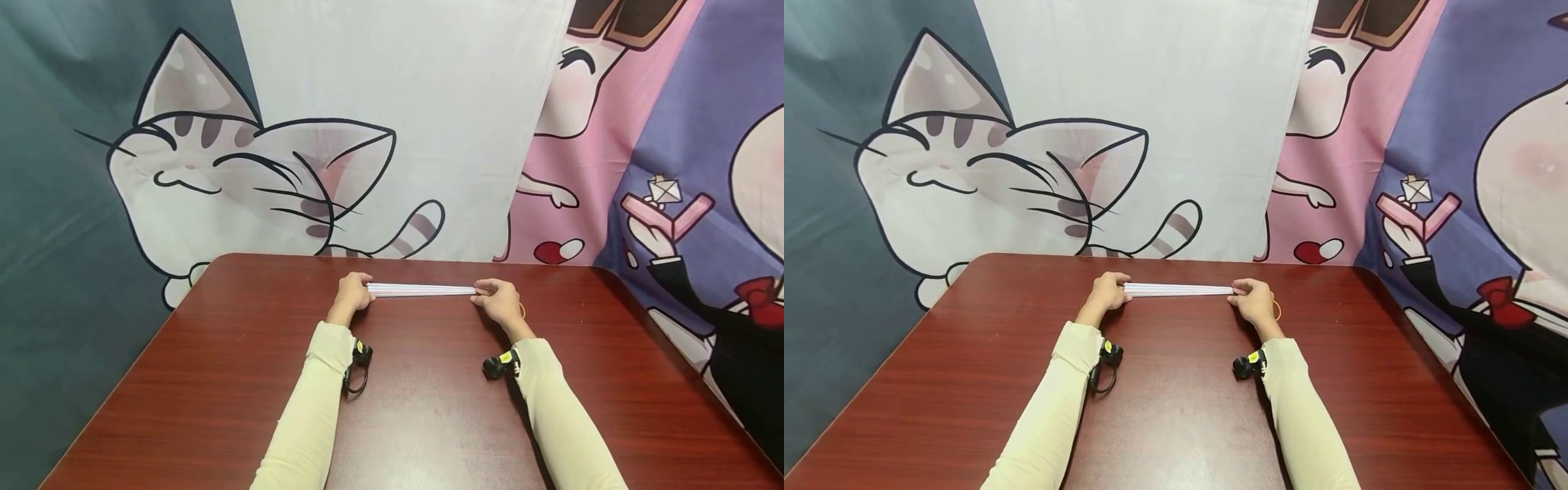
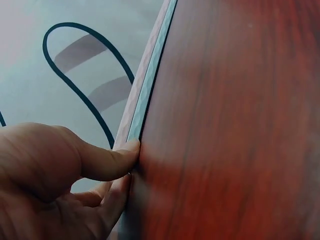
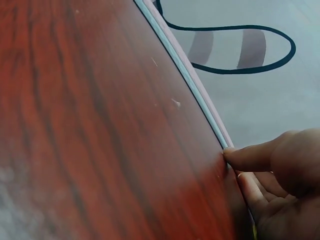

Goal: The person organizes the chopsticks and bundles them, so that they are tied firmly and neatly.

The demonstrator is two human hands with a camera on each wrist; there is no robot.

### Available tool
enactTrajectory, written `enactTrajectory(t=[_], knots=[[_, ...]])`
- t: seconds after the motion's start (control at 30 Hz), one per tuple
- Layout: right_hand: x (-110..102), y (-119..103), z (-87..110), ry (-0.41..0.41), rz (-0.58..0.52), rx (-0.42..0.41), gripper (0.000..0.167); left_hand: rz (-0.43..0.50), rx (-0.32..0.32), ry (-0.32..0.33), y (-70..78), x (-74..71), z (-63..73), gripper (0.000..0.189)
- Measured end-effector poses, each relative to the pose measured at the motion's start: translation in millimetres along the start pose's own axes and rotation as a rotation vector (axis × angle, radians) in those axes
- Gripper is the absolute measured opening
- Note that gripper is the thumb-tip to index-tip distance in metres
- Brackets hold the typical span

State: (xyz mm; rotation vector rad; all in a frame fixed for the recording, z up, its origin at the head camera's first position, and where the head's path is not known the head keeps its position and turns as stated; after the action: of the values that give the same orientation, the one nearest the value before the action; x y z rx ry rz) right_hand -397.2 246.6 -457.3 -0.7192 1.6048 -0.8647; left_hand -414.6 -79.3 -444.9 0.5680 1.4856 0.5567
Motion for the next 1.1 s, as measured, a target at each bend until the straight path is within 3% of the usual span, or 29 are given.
enactTrajectory(t=[0.33,0.73,1.1], knots=[[-1.0,-0.4,-2.2,-0.001,0.100,-0.059,0.028,-0.145,0.115,-0.087,6.0,2.2,-1.2,0.033],[-0.7,-3.1,-6.0,-0.047,0.159,-0.122,0.021,-0.103,0.168,-0.119,3.8,-1.2,-1.8,0.030],[3.9,-6.8,-2.3,-0.138,0.193,-0.187,0.020,-0.232,0.268,-0.203,7.1,2.2,1.1,0.028]])
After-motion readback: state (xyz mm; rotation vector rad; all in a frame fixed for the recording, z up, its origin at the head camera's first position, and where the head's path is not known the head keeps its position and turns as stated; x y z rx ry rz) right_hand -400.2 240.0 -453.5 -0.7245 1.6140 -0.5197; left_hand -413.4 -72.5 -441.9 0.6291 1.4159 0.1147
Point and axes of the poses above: each hand's wrist, its own z-axis away from the middle knuckle, its own x-axis out of the palm, y = z × x, the point moved 5 cm from there along -z, towards the middle knuckle, and after that the axes turned 3 degrees about x, right-handed, at the moved point
